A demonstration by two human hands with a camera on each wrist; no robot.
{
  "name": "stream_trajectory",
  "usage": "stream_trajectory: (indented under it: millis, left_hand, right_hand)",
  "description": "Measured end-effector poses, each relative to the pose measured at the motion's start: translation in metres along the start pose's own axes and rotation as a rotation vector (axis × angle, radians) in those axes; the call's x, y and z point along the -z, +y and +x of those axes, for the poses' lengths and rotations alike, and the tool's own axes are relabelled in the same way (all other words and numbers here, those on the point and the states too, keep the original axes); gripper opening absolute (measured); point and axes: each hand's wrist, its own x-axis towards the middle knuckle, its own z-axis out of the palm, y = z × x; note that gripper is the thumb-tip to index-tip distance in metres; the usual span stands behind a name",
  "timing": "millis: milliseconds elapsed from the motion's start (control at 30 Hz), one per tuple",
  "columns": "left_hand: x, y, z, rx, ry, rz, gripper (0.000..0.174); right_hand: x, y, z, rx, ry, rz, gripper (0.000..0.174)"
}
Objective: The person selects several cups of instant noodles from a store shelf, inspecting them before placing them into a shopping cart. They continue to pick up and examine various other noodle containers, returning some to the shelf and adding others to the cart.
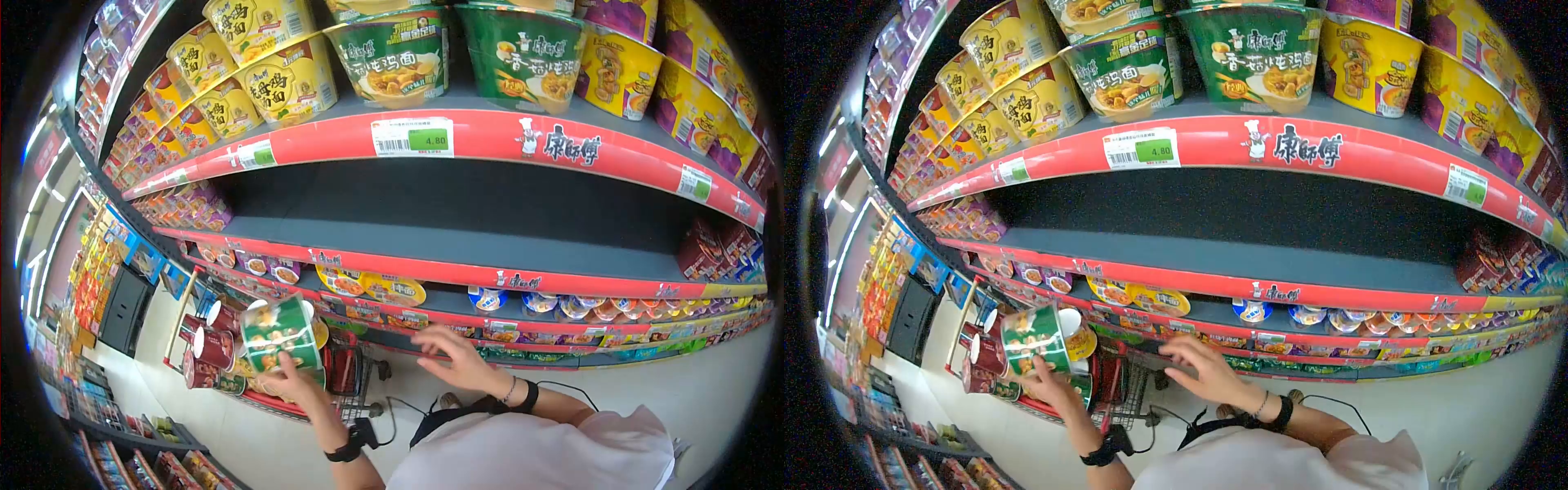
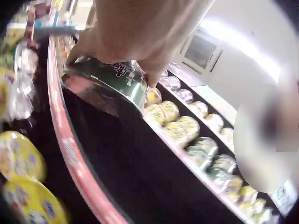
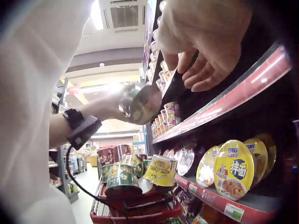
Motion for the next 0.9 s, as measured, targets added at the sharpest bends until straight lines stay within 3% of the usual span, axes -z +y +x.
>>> stream_trajectory:
  millis: [33, 67, 133, 167, 233, 300, 367, 433, 500, 567, 633, 700, 767, 833, 900]
  left_hand:
    - [-0.019, 0.003, -0.015, 0.125, -0.076, -0.202, 0.069]
    - [-0.031, 0.003, -0.029, 0.231, -0.222, -0.279, 0.066]
    - [-0.057, 0.007, -0.053, 0.476, -0.498, -0.447, 0.064]
    - [-0.071, 0.01, -0.064, 0.617, -0.623, -0.539, 0.063]
    - [-0.094, 0.009, -0.08, 0.882, -0.729, -0.636, 0.062]
    - [-0.107, 0.006, -0.094, 0.954, -0.846, -0.595, 0.064]
    - [-0.111, -0.005, -0.094, 0.966, -0.91, -0.592, 0.065]
    - [-0.114, -0.01, -0.09, 0.892, -1.038, -0.466, 0.067]
    - [-0.125, -0.005, -0.091, 0.807, -1.037, -0.392, 0.064]
    - [-0.135, -0.002, -0.09, 0.523, -1.065, -0.298, 0.06]
    - [-0.147, 0.003, -0.086, 0.494, -1.083, -0.261, 0.06]
    - [-0.161, 0.001, -0.082, 0.284, -1.221, -0.187, 0.065]
    - [-0.176, -0.002, -0.082, 0.269, -1.301, -0.146, 0.069]
    - [-0.192, -0.009, -0.083, 0.224, -1.441, -0.058, 0.081]
    - [-0.21, -0.02, -0.082, 0.178, -1.478, 0.026, 0.086]
  right_hand:
    - [0.001, -0.001, 0.004, -0.008, 0.048, 0.013, 0.048]
    - [0.004, -0.004, 0.009, -0.013, 0.052, 0.018, 0.048]
    - [0.009, -0.007, 0.017, 0.067, 0.213, -0.084, 0.081]
    - [0.015, -0.004, 0.016, 0.073, 0.198, -0.145, 0.102]
    - [0.024, -0.009, 0.019, 0.063, 0.326, -0.218, 0.112]
    - [0.028, 0.004, 0.018, 0.092, 0.424, 0.056, 0.118]
    - [0.043, 0.001, 0.018, 0.207, 0.52, 0.127, 0.119]
    - [0.063, -0.01, 0.015, 0.106, 0.586, 0.294, 0.113]
    - [0.076, -0.011, 0.014, 0.046, 0.61, 0.526, 0.106]
    - [0.09, -0.002, 0.008, -0.027, 0.573, 0.608, 0.105]
    - [0.103, -0.001, 0.004, -0.069, 0.575, 0.589, 0.104]
    - [0.116, 0.007, 0.002, -0.042, 0.571, 0.487, 0.104]
    - [0.124, 0.007, 0.005, 0.007, 0.652, 0.447, 0.095]
    - [0.137, -0.007, 0.011, -0.132, 0.628, 0.47, 0.083]
    - [0.148, -0.003, 0.018, -0.109, 0.687, 0.464, 0.074]
